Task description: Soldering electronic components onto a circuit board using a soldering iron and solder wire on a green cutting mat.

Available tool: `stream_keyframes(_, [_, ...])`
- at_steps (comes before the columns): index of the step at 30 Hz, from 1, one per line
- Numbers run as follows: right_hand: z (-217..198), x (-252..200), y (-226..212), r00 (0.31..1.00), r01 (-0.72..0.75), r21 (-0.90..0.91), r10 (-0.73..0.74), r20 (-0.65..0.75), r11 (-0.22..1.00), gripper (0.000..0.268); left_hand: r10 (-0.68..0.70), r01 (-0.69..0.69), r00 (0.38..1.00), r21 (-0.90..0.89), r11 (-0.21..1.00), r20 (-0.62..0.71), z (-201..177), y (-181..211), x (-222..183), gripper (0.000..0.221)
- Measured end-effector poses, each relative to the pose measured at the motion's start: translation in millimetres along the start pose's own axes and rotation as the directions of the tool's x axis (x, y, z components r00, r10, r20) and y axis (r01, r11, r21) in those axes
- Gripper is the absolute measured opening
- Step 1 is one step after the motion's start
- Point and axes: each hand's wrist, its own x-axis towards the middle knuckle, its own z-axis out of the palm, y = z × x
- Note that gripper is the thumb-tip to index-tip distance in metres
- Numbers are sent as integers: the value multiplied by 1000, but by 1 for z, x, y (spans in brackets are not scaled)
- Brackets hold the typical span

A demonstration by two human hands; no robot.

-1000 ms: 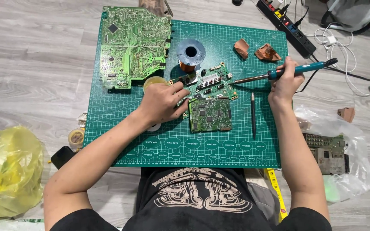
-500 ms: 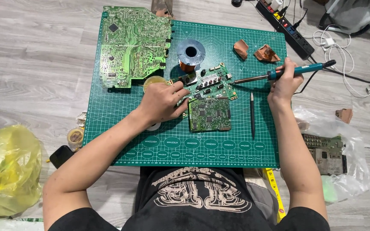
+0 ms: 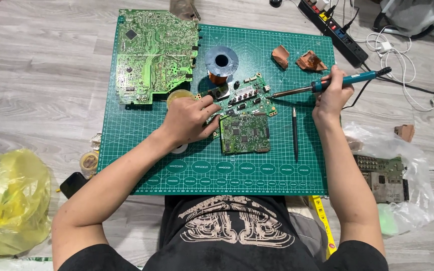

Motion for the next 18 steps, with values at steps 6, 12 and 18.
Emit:
stream_keyframes(6, [0, 0, -2, 1000, 4, -27, -4, 7, 1000, 32, 4, -4, 1000, 13, 1000, -8, 1, -1, 1, 15])
stream_keyframes(12, [-4, 4, 2, 1000, 17, -30, -16, 9, 999, 33, 13, -12, 1000, 7, 1000, -15, 1, -1, 0, 15])
stream_keyframes(18, [0, -1, 0, 1000, -1, -54, 2, 21, 999, 32, 11, -11, 1000, 9, 1000, -4, 1, -2, -1, 15])
